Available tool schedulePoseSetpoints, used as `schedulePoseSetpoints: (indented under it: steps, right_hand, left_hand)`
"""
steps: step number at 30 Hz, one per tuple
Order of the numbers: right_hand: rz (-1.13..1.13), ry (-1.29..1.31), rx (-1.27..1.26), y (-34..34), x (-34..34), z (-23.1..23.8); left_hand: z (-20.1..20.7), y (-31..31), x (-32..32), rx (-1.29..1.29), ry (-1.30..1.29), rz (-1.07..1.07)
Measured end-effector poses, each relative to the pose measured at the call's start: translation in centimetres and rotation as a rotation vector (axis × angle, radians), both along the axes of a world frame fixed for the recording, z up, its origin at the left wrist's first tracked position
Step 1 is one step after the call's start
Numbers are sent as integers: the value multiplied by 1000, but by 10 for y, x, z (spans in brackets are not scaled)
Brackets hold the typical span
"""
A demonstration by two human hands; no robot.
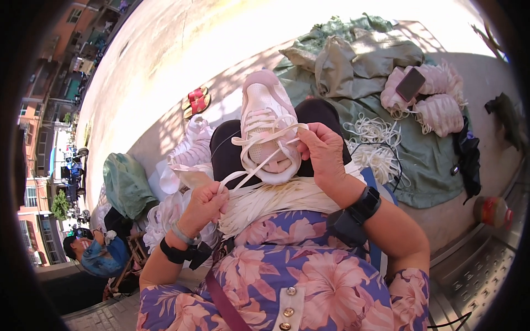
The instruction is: The recorder is sitting and lacing a white and pink shoe.
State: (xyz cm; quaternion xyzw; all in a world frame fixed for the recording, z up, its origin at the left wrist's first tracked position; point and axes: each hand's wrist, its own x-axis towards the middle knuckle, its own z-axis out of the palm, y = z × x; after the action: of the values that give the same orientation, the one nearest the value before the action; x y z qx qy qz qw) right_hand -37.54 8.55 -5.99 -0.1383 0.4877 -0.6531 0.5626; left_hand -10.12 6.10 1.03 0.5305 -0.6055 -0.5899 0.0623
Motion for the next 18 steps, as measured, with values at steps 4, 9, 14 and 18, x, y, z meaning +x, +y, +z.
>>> schedulePoseSetpoints:
  steps: [4,9,14,18]
  right_hand:
    - [29,30,-57,-1,7,2]
    - [25,64,-76,4,-6,-4]
    - [72,185,-5,10,-17,0]
    - [-56,571,-181,10,-14,-1]
  left_hand:
    - [-6,4,3,165,166,73]
    - [9,-21,3,93,216,97]
    - [31,-52,29,-148,245,194]
    - [2,-63,49,-949,-354,-65]
